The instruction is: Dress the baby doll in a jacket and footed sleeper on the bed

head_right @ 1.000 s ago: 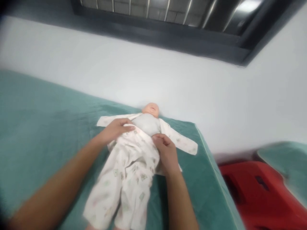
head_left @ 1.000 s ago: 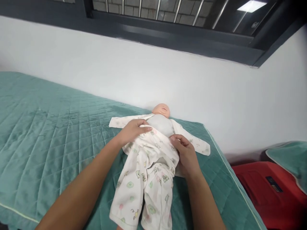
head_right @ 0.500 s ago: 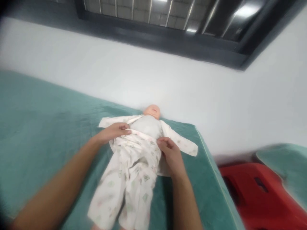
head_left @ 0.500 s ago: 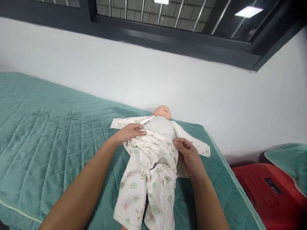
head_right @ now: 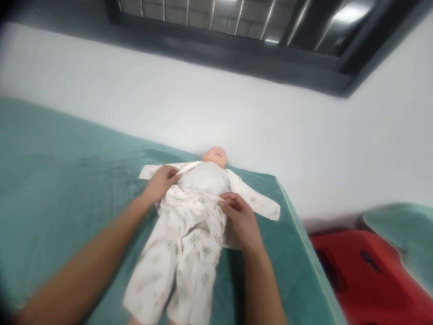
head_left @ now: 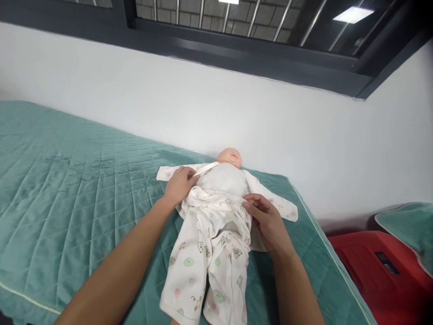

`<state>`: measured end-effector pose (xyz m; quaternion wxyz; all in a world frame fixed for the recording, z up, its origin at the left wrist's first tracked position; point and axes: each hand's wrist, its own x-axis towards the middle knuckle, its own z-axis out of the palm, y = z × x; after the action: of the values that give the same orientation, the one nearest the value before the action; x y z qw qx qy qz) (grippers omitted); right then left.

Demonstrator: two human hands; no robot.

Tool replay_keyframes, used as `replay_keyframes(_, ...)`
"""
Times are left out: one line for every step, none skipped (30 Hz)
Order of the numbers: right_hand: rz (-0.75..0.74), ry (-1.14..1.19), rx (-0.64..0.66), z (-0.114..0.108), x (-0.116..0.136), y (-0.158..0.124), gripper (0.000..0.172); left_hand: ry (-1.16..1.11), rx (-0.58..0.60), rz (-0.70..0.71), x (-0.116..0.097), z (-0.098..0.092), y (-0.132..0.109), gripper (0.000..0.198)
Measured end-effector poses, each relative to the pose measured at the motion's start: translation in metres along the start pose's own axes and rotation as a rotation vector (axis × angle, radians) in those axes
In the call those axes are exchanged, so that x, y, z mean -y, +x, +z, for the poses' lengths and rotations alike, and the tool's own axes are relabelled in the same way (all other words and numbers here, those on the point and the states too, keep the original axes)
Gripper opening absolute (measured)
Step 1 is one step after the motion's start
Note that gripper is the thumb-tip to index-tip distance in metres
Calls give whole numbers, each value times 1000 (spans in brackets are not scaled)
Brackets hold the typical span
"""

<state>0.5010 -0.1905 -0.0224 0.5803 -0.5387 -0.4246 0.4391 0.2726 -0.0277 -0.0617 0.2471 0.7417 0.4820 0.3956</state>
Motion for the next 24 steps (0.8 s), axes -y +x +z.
replay_keyframes(-4, -3, -5, 0, 0, 0, 23, 32, 59, -8, 1, 2, 1, 24)
replay_keyframes(-5, -6, -9, 1, 0, 0, 23, 48, 110, -17, 0, 4, 1, 27)
replay_keyframes(-6, -9, -13, 2, 0, 0, 23, 47, 148, -29, -1, 5, 2, 30)
replay_keyframes(-7, -11, -15, 2, 0, 0, 23, 37, 166, -41, -3, 5, 2, 31)
replay_keyframes(-8, -13, -15, 2, -1, 0, 23, 26, 157, -52, -4, 5, 3, 32)
replay_keyframes(-10, -15, -15, 2, -1, 0, 23, 16, 127, -62, -5, 4, 4, 31)
replay_keyframes(-12, -15, -14, 2, -1, 0, 23, 6, 86, -74, -6, 3, 5, 30)
replay_keyframes(-12, -16, -13, 2, -1, 0, 23, -5, 40, -91, -5, 0, 6, 28)
replay_keyframes(-12, -17, -11, 2, -1, 0, 23, -12, -1, -118, -4, -2, 7, 27)
replay_keyframes(-11, -17, -9, 2, -1, 0, 23, -11, -29, -152, -1, -6, 8, 26)
replay_keyframes(-11, -19, -7, 2, -2, 0, 23, 3, -42, -195, 2, -10, 10, 27)
replay_keyframes(-11, -22, -4, 1, -2, 0, 23, 32, -43, -240, 6, -14, 11, 28)
replay_keyframes(-12, -26, -1, 1, -2, 0, 23, 76, -35, -282, 10, -18, 12, 29)
replay_keyframes(-15, -29, 0, 1, -2, 0, 23, 129, -24, -319, 14, -22, 12, 30)
replay_keyframes(-17, -32, 2, 1, -2, 0, 23, 186, -14, -349, 16, -25, 13, 31)
replay_keyframes(-18, -35, 4, 1, -1, 0, 24, 243, -7, -374, 18, -28, 12, 32)
replay_keyframes(-18, -36, 5, 1, -1, 0, 24, 300, -4, -389, 18, -30, 11, 33)
replay_keyframes(-18, -36, 5, 1, -1, 0, 24, 355, -2, -397, 17, -31, 10, 33)
replay_keyframes(-17, -36, 4, 1, -1, 0, 24, 408, -6, -400, 15, -32, 8, 34)
replay_keyframes(-16, -36, 4, 1, -1, 0, 24, 455, -12, -395, 12, -32, 6, 34)
replay_keyframes(-17, -35, 2, 1, -1, 0, 24, 497, -23, -379, 9, -32, 4, 33)
replay_keyframes(-19, -34, 1, 1, -1, 0, 24, 534, -40, -352, 6, -32, 2, 32)
replay_keyframes(-21, -32, 0, 1, -2, 0, 24, 565, -70, -316, 3, -31, 0, 30)
replay_keyframes(-24, -30, 0, 1, -2, 0, 23, 587, -112, -270, 0, -30, -1, 28)
